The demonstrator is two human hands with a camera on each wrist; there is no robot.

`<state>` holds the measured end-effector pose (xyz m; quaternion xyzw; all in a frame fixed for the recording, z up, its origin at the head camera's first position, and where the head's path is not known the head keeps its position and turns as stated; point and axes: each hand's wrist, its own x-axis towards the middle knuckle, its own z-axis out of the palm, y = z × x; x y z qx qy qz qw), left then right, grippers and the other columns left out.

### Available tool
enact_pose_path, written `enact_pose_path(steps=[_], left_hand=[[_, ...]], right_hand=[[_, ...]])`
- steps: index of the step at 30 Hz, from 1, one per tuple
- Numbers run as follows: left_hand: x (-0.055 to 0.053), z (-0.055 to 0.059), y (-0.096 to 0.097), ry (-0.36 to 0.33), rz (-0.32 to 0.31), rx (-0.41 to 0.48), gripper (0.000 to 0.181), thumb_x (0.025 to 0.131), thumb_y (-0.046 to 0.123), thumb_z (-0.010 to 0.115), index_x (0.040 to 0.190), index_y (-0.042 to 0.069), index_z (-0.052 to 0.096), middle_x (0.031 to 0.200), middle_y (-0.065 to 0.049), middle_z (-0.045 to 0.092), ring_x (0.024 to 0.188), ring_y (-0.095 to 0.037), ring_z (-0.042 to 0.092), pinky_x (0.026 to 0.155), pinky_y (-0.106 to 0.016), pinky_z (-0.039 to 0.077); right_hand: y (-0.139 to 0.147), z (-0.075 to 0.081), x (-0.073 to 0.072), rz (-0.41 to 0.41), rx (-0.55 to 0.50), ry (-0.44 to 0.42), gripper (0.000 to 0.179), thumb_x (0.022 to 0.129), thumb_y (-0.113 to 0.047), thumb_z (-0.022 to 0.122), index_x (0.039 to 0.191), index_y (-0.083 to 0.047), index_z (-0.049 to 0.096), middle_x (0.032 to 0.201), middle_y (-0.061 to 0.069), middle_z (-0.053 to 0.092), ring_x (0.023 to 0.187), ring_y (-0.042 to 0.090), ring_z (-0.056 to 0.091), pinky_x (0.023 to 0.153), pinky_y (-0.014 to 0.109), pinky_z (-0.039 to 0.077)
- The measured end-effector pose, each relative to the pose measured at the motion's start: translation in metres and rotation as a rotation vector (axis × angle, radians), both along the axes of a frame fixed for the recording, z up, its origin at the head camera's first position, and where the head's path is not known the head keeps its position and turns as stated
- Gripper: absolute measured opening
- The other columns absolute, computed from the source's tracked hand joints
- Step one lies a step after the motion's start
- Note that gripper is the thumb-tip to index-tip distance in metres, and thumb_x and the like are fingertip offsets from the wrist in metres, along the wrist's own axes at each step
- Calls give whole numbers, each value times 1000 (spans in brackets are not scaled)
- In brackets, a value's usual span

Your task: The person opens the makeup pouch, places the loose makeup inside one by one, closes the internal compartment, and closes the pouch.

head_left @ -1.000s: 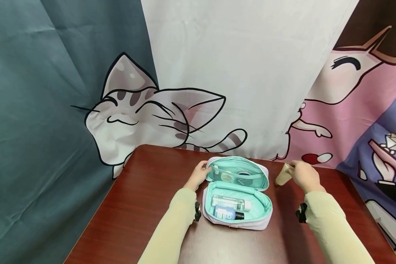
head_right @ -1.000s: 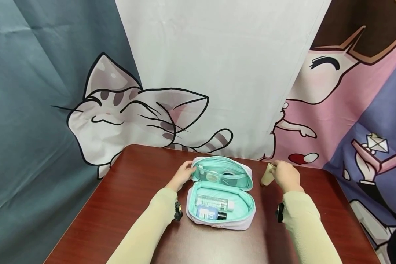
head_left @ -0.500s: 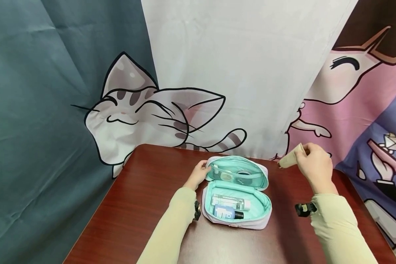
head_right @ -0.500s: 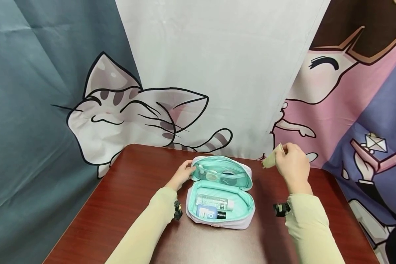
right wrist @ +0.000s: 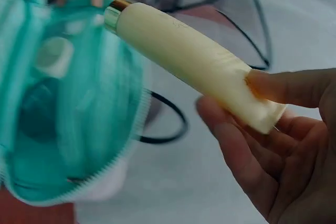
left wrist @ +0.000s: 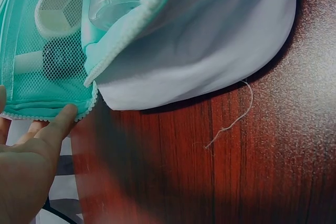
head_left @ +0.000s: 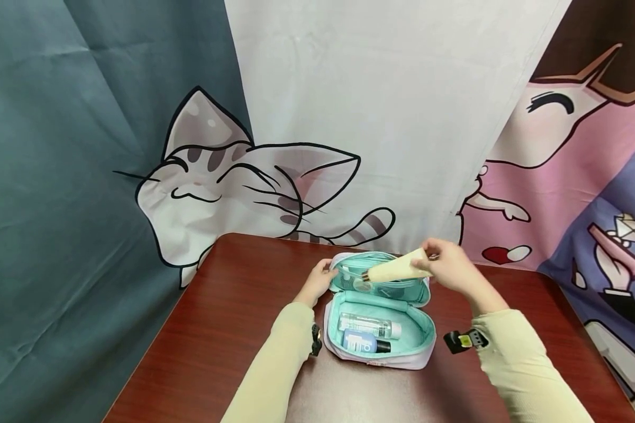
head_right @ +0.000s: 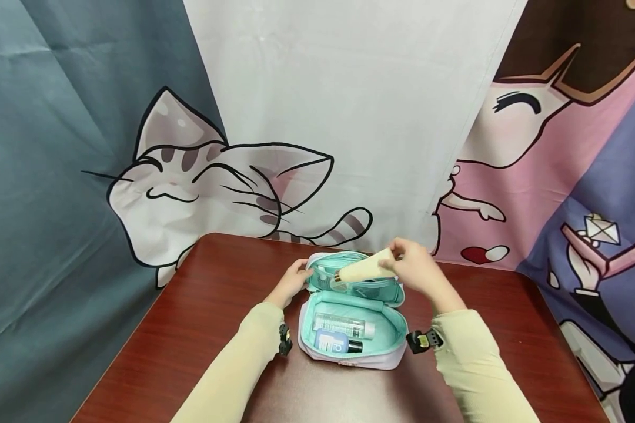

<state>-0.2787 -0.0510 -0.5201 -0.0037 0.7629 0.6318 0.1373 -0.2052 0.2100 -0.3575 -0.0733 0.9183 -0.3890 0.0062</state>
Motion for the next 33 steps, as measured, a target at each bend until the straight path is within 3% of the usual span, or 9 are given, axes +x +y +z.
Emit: enact_pose_path(steps=[4,9,13,18,21,27,33], left_hand=[[0,-1,0,5,-1,1,35,97,19,50,130,10,47,117,-12,55,105,-27,53,85,-40,44],[1,-1,1,2,-1,8,33,97,19,50,129,10,47,115,-13,56,104,-28,54,86,-43,43],[2,-1,1,-2,4,18,32,97,18,50,128,10,48,112,-13,57,102,-28,55,87,-43,43],[2,-1,0,-2,11,2,33,97,19,50,128,10,48,112,-12,58,102,-26,56,85,-40,44],[1,-1,0,1,9,-1,33,97,19,50,128,10,48,112,-11,58,101,-26,56,85,-40,44],[-1,-1,1,5,9,4,33,97,19,50,128,9,48,114,-12,58,101,-26,56,85,-41,44],[0,-1,1,5,12,-11,34,97,20,50,129,11,48,114,-12,57,101,-24,56,84,-38,45]], right_hand=[[-14,-28,-7,62,36,-62,10,82,-5,67,88,-3,59,87,13,63,63,18,57,49,30,50],[-24,-67,-7,105,121,-20,14,79,-3,70,77,-8,57,77,5,61,63,15,52,51,29,45],[-27,-90,-4,102,119,-8,17,78,-4,71,75,-8,55,73,2,59,66,15,52,55,30,43],[-26,-108,-3,64,123,-69,12,79,-6,71,79,-8,59,77,4,62,69,16,54,59,32,45],[-23,-113,-4,72,250,-69,6,81,-9,70,81,-9,64,79,4,64,71,16,55,62,35,46],[-15,-126,-2,112,558,33,6,78,-11,71,81,-15,73,83,0,68,75,18,61,64,42,49],[-12,-142,2,130,624,131,5,74,-13,75,78,-16,73,78,0,68,71,21,63,60,42,50]])
